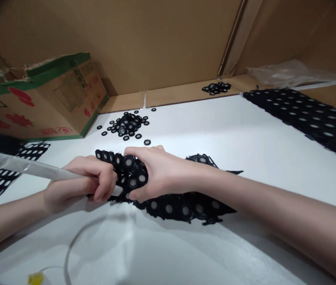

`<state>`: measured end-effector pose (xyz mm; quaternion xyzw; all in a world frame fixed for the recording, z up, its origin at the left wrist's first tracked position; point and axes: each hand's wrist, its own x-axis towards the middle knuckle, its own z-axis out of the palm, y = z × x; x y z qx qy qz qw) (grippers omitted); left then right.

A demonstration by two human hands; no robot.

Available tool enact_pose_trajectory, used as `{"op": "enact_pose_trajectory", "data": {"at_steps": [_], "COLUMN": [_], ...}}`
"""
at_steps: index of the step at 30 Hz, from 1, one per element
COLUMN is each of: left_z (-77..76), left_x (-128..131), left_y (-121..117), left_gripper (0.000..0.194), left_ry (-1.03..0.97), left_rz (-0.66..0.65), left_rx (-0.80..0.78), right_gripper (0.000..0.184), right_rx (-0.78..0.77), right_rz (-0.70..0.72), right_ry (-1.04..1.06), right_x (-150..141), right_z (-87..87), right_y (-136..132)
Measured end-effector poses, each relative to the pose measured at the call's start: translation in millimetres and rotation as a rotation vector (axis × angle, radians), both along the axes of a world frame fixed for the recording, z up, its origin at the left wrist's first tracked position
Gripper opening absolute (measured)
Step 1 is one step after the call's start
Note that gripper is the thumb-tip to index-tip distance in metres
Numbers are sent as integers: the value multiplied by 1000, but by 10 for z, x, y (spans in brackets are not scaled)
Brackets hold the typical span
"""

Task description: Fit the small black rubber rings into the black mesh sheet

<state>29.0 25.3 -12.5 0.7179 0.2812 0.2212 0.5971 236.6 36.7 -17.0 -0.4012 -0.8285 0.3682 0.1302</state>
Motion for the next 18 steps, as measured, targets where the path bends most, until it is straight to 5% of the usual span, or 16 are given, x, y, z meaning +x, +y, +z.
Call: {"op": "enact_pose_trajectory", "data": {"at_steps": [8, 13, 18], "left_z": [-31, -67, -63], "left_x": [21, 45, 85], "left_y": [4, 7, 55], "left_gripper": [13, 12, 10], "left_ry": [34, -97, -181], "left_rz": [-71, 33, -34], "left_rx": [-154, -322, -488], "right_gripper": [43, 45, 43], "right_rx": [-14, 6, 9], "right_rz": [-7, -7, 66], "right_ry": [-15, -33, -83], "right_x": [21, 32, 50], "right_z": [-5, 5, 126], "right_y": [2, 16, 57]}}
